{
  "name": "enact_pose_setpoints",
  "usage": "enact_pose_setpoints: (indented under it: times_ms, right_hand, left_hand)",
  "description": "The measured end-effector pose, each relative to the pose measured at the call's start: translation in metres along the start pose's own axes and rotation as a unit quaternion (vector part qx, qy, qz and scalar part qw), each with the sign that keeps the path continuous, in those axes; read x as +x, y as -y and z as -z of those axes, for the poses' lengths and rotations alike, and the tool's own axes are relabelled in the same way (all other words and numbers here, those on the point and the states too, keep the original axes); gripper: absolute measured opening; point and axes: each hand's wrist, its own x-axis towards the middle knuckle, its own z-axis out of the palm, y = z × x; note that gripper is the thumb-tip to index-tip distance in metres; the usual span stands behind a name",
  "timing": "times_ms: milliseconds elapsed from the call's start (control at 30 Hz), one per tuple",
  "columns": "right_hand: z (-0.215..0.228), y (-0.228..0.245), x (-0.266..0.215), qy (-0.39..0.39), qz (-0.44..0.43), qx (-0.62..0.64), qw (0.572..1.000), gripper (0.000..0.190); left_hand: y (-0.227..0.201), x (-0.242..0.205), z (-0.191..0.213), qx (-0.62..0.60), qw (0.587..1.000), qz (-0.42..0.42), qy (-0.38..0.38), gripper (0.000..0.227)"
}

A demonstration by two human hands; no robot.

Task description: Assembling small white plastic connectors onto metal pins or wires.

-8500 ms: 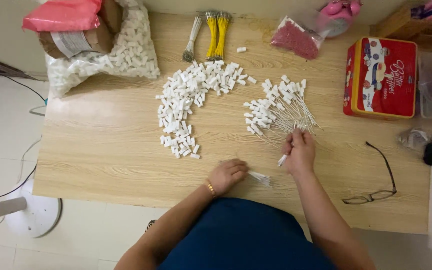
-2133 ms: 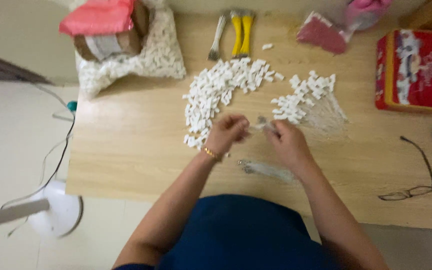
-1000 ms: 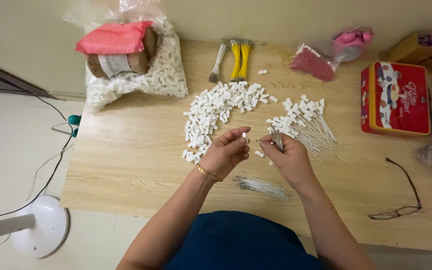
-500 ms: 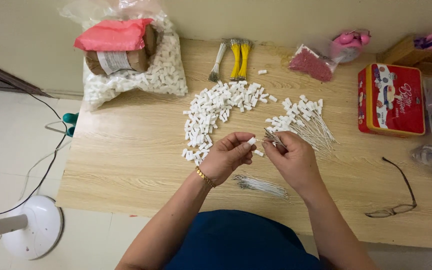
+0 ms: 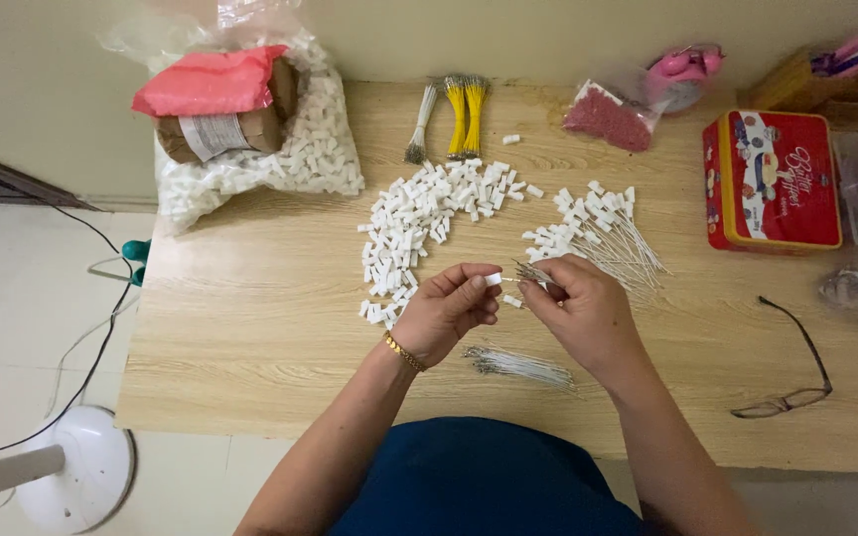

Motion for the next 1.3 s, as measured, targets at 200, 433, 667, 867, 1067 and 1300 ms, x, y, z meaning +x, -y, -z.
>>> enact_pose_setpoints:
  times_ms: [200, 433, 667, 867, 1067, 1300]
  right_hand:
    - [-0.001, -0.005, 0.001, 0.013, 0.010, -0.033, 0.999, 0.005]
    - [-0.003, -0.004, 0.006, 0.043, -0.020, 0.022, 0.999, 0.012]
    - [-0.013, -0.018, 0.002, 0.060, -0.038, -0.004, 0.997, 0.015]
    - [-0.025, -0.032, -0.002, 0.042, -0.022, -0.037, 0.998, 0.012]
    - [-0.045, -0.076, 0.003, 0.038, -0.020, -0.028, 0.999, 0.012]
    - [-0.059, -0.153, -0.002, 0.043, -0.034, -0.020, 0.998, 0.014]
  left_hand:
    - [-0.006, -0.002, -0.005, 0.018, 1.000, -0.002, -0.009, 0.029]
    - [-0.008, 0.003, -0.004, -0.001, 1.000, 0.009, -0.027, 0.027]
    - [0.000, 0.011, 0.000, 0.002, 0.999, 0.018, -0.028, 0.024]
    - [0.010, 0.017, 0.005, 0.007, 0.998, 0.029, -0.048, 0.022]
    - [0.008, 0.041, 0.032, 0.129, 0.989, 0.014, -0.069, 0.031]
    - [0.028, 0.055, 0.138, 0.827, 0.537, -0.127, -0.104, 0.016]
